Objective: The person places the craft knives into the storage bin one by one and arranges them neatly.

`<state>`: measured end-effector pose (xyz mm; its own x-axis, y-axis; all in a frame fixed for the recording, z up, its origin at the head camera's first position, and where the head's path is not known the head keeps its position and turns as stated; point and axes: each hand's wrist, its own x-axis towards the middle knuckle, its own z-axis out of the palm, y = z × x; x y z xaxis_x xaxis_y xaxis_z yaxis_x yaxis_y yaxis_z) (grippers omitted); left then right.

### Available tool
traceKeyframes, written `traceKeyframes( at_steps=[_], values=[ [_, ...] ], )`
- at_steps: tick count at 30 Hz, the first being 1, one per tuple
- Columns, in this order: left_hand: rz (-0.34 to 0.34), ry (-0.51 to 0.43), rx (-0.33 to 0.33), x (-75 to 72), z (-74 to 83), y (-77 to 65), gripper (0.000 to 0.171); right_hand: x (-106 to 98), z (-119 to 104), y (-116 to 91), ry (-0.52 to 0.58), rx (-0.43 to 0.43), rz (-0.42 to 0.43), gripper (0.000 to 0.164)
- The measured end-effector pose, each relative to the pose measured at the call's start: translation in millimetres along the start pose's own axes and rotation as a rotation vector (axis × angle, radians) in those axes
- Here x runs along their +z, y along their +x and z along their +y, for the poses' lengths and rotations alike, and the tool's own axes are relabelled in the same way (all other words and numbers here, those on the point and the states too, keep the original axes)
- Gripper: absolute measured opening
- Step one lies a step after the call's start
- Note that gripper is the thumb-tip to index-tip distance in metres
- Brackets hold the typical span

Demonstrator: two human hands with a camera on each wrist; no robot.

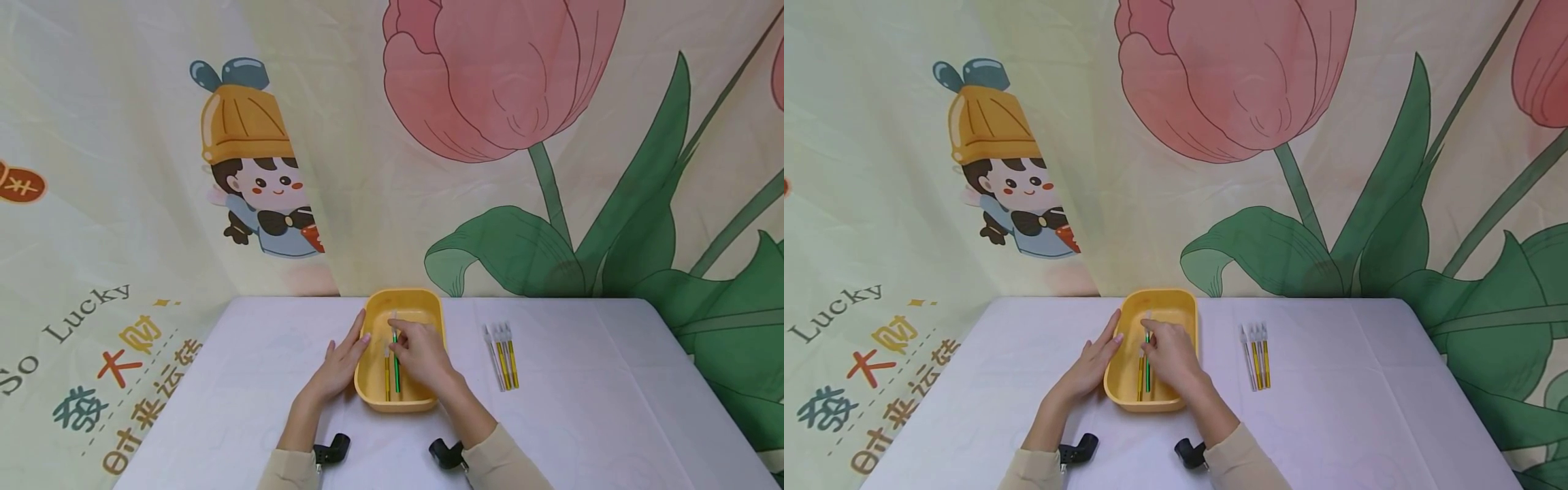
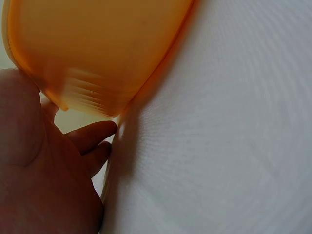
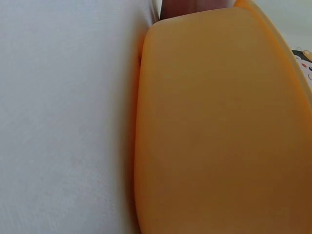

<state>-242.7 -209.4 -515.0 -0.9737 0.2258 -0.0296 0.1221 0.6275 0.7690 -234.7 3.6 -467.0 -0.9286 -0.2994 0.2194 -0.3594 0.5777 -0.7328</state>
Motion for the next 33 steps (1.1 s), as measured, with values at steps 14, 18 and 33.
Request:
traceKeyframes(
  at_steps=[14, 18, 33],
  values=[
    [0.007, 0.013, 0.003, -0.3, 1.9, -0.9, 0.061, 8, 5, 1, -0.017, -0.023, -0.006, 0.042],
    [0.008, 0.010, 0.001, -0.3, 1.1, -0.8, 0.060, 10, 7, 2, -0.021, -0.010, -0.017, 0.042],
    [0.004, 0.004, 0.004, -0.6, 1.0, -1.4, 0.061, 12, 9, 1, -0.038, -0.013, -0.061, 0.039]
  ],
)
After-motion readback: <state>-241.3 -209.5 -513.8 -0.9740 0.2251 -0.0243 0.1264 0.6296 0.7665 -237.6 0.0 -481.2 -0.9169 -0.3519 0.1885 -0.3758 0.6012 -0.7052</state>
